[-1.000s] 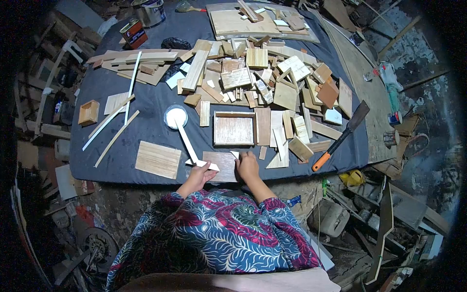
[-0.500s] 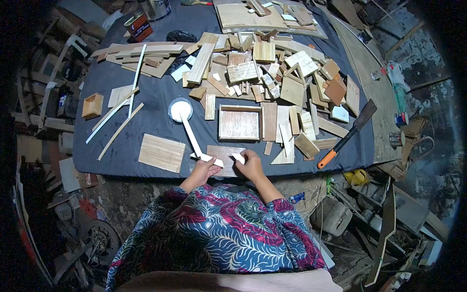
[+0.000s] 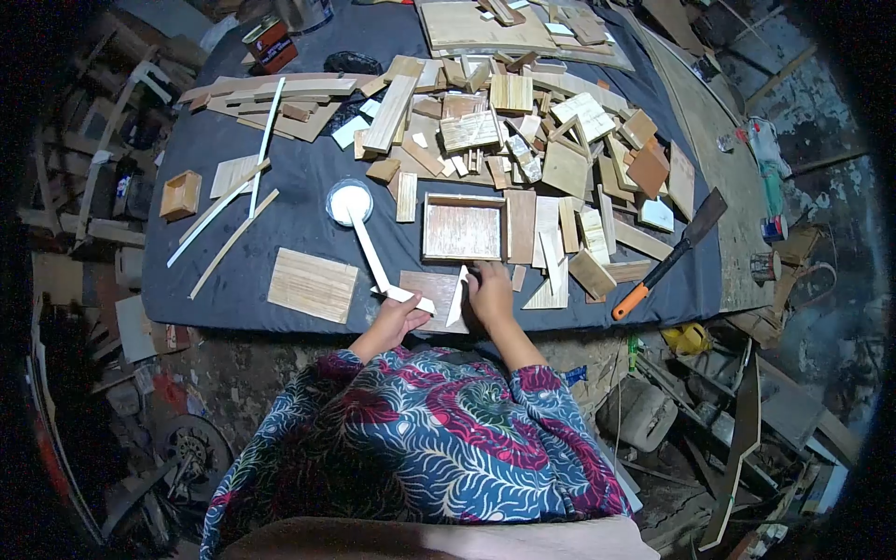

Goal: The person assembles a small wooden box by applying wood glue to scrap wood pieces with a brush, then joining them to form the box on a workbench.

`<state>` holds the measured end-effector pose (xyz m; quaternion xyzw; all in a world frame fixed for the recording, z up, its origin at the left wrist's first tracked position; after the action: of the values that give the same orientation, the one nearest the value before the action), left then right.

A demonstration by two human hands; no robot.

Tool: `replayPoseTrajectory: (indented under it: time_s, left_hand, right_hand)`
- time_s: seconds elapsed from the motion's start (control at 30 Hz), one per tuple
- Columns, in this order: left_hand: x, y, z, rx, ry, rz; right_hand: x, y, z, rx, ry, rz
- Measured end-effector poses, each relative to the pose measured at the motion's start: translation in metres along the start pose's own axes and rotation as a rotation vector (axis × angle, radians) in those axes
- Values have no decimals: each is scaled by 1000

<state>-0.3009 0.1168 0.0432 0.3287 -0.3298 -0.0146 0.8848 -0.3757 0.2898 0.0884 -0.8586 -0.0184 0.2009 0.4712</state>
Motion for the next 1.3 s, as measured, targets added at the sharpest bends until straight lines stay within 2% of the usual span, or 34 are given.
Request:
replayPoseTrajectory:
  time_s: [0.07,0.13,0.2,0.23,0.27,0.33,0.43,0.57,0.63,0.67,0.77,0.93,1.0,1.13,1.3]
  left_hand:
    - [-1,-2,-1,18,9,12]
    - [-1,-5,-6,30,10,14]
    - [-7,-7,-10,-42,35,45]
    - [-9,-8,-12,-41,39,40]
    - [-7,-6,-10,-19,36,52]
    - [-4,-5,-6,1,35,70]
    - [-2,-5,-5,38,21,8]
    - [1,-2,-4,14,18,27]
    - [2,-3,-3,8,30,40]
    - [1,-3,-3,11,32,27]
    - [0,-4,-3,14,34,35]
    - [-2,-6,-6,10,40,67]
    - [-3,-6,-7,3,36,64]
    - [-3,-6,-8,-9,48,104]
    - [3,-15,1,132,117,216]
  right_hand:
    - [10,4,-2,-68,62,-80]
    - [34,38,5,-592,450,-533]
    - [42,49,-11,-803,545,-662]
    - [44,48,-12,-801,592,-726]
    - [42,48,-13,-798,588,-724]
    - [42,51,-13,-935,731,-730]
    - [45,62,-8,-862,616,-682]
    - [44,55,-12,-878,658,-722]
    - [47,55,-11,-964,844,-820]
    - [47,55,-11,-966,844,-823]
    - [47,50,-11,-1155,981,-723]
    - [47,48,-18,-1212,1014,-712]
    - [46,46,-22,-1137,876,-692]
    - [46,49,-16,-1142,858,-683]
    - [49,44,-4,-1145,978,-611]
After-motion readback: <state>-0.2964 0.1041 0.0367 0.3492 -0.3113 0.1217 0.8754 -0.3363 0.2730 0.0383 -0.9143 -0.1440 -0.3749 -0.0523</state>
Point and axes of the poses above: each hand's wrist, its own x-axis away from the middle knuckle, its own y-axis out of the palm, z = x × y, the point moved 4 cm from there along -x, towards the middle knuckle, and after that the axes turned 5 degrees about -z, right-handed, at the moved point
